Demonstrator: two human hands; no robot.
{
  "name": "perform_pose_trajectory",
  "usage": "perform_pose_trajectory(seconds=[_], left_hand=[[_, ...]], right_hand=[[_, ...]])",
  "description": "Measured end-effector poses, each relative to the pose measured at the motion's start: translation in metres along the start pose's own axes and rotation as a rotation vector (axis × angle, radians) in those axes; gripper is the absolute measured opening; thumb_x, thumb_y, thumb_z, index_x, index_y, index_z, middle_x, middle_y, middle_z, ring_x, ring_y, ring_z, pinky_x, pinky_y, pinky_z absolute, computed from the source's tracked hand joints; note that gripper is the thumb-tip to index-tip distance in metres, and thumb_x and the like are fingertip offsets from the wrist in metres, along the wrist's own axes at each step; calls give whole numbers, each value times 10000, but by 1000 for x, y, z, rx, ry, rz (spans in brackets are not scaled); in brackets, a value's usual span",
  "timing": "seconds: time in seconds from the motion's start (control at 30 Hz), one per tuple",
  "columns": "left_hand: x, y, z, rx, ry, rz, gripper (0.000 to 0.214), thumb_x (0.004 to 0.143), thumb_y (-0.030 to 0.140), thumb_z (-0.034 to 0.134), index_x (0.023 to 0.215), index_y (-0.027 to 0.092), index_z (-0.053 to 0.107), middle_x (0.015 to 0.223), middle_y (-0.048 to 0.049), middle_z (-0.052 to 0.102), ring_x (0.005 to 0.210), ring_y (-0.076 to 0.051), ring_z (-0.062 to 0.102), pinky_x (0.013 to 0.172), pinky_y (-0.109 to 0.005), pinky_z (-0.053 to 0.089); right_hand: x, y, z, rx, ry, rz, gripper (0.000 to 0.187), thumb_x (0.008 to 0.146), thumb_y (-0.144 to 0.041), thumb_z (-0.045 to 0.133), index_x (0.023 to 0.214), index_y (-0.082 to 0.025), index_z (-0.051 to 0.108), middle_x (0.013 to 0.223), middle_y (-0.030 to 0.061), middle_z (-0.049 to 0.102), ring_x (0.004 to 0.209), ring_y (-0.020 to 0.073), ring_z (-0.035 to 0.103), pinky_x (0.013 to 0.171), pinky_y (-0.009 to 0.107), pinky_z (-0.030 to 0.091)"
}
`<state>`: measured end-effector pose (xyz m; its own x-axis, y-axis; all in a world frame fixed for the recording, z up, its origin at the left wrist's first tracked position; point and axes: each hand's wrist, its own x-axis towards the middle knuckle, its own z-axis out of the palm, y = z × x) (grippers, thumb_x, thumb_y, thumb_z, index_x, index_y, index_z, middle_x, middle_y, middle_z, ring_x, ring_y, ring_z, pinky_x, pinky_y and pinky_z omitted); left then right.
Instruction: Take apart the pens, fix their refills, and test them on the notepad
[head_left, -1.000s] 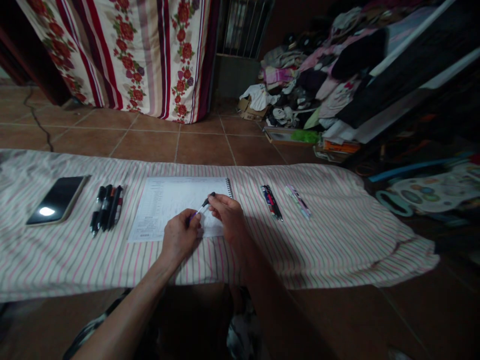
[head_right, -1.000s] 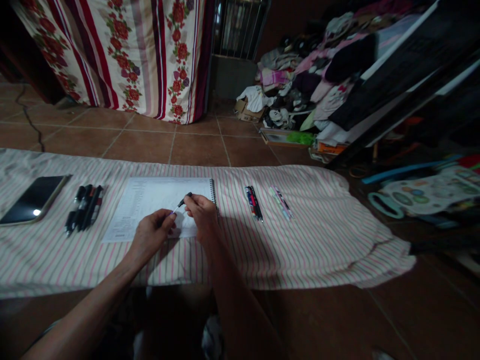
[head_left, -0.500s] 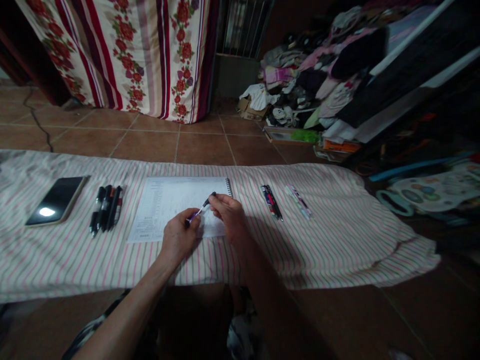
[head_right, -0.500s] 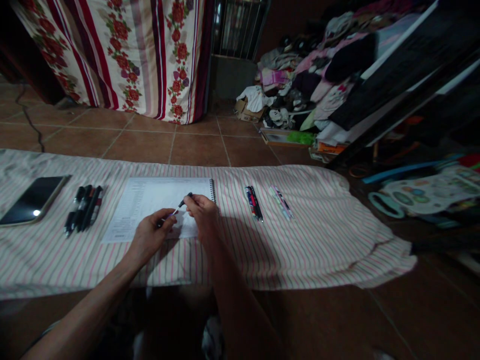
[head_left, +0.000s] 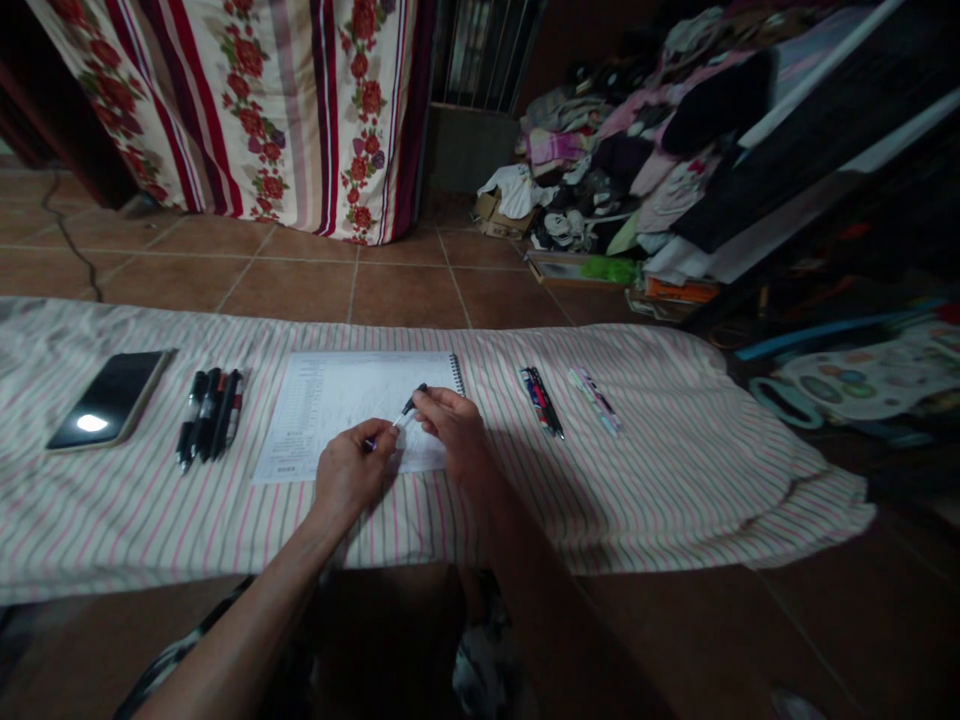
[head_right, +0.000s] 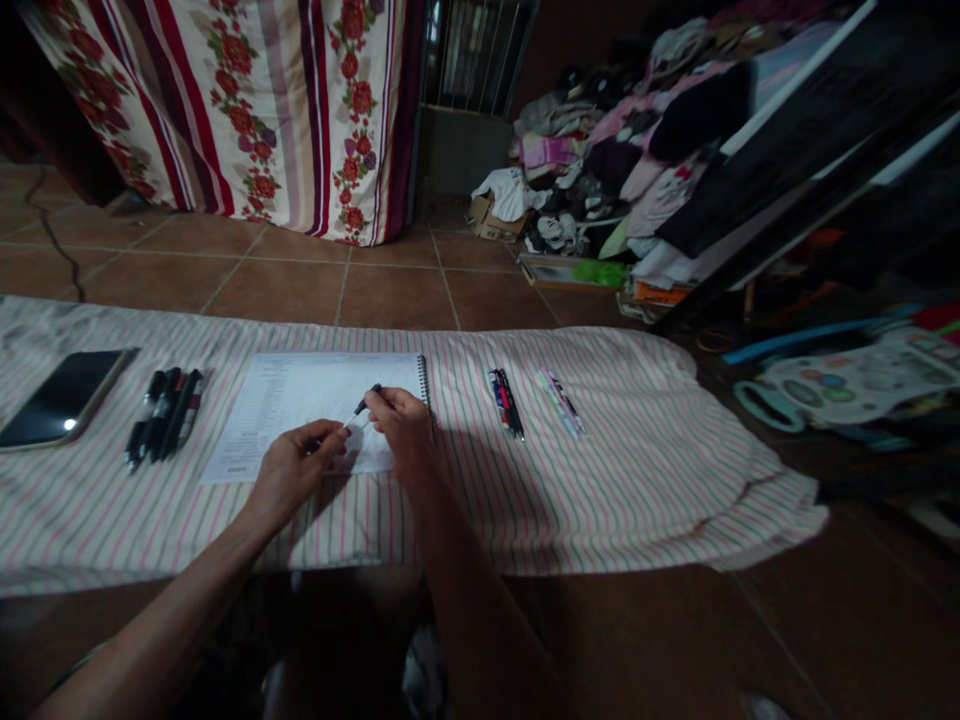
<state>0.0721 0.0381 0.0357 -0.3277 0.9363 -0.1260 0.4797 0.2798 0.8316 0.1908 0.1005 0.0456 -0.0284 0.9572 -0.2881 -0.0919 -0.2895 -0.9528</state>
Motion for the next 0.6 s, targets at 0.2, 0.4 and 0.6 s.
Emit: perform_pose_trajectory(seconds=[0.2, 0.4, 0.6], left_hand=[[-4, 6, -7, 134, -47, -39, 286, 807, 398, 491, 894, 225, 702, 704, -33, 695, 653, -174, 626, 613, -270, 425], [-5, 6, -10, 192, -50, -46, 300, 813, 406, 481, 913, 229, 701, 729, -39, 694, 670, -180, 615, 617, -273, 409], [-6, 11, -13, 286, -34, -52, 298, 823, 386, 479, 945, 230, 701, 767, -49, 691, 703, -191, 610, 637, -282, 392]], right_hand=[[6, -1, -8, 59, 74, -21, 309, 580, -380, 711, 774, -148, 647, 575, -31, 581, 518, 66, 519, 498, 179, 405], [19, -2, -26, 136, 86, -2, 322, 570, -370, 736, 778, -152, 623, 601, -26, 594, 534, 58, 523, 481, 155, 396], [30, 2, -44, 22, 132, -111, 318, 599, -375, 694, 811, -152, 613, 588, -29, 596, 497, 73, 516, 469, 186, 384]])
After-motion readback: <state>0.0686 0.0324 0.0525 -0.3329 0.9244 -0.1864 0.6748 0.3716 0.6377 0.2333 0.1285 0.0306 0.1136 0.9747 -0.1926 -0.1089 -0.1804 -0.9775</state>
